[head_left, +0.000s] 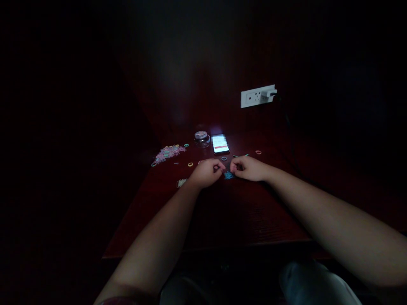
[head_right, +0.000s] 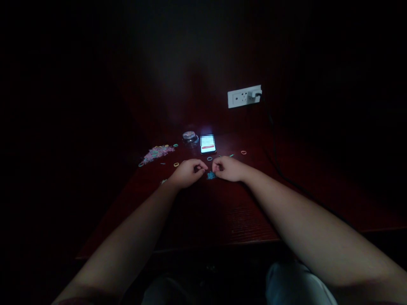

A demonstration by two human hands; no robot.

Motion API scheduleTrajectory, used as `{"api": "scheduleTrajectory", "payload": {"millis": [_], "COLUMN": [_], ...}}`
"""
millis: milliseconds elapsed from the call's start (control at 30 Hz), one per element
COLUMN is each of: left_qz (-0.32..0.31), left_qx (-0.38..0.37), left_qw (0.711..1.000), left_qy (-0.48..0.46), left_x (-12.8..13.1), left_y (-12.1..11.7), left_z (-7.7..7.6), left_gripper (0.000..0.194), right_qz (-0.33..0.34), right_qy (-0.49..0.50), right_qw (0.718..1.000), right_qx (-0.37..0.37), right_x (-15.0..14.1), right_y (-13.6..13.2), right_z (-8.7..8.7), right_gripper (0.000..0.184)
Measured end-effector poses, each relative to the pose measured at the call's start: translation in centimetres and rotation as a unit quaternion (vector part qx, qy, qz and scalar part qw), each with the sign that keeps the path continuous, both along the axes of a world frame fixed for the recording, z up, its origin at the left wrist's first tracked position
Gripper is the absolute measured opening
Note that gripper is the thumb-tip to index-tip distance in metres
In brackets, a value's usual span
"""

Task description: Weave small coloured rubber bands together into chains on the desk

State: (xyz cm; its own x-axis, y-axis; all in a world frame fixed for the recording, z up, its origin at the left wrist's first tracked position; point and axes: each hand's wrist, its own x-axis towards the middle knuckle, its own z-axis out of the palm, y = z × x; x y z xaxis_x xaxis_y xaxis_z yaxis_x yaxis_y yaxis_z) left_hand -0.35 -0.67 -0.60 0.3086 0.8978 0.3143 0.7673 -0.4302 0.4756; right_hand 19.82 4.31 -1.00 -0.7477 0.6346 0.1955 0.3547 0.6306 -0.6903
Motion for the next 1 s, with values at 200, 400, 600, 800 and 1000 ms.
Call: {"api": "scheduleTrajectory", "payload": {"millis": [200,400,600,800,1000], "left_qz": [0.114,0.230,0.449,0.456,0.445], "left_qx": [0.054,0.082,-0.104,-0.234,-0.215], "left_qw": [0.992,0.970,0.887,0.856,0.865], "left_qy": [0.004,0.006,0.030,0.070,0.089], "left_x": [-0.6,-2.4,-6.1,-7.3,-7.4], "left_y": [0.5,0.6,1.2,1.6,1.7], "left_z": [0.3,1.2,1.2,0.1,-0.1], "left_gripper": [0.024,0.029,0.051,0.062,0.056], "right_qz": [-0.004,-0.002,0.000,0.003,-0.009], "right_qy": [0.012,0.017,0.021,0.023,0.010], "right_qw": [1.000,1.000,1.000,1.000,1.000], "right_qx": [0.011,0.005,0.003,0.005,0.011], "right_x": [0.0,0.0,-0.1,-0.2,-0.4], "right_y": [0.2,0.7,0.9,0.8,0.2], "right_z": [-0.4,-1.0,-1.3,-1.3,-0.7], "right_gripper": [0.008,0.009,0.009,0.009,0.007]}}
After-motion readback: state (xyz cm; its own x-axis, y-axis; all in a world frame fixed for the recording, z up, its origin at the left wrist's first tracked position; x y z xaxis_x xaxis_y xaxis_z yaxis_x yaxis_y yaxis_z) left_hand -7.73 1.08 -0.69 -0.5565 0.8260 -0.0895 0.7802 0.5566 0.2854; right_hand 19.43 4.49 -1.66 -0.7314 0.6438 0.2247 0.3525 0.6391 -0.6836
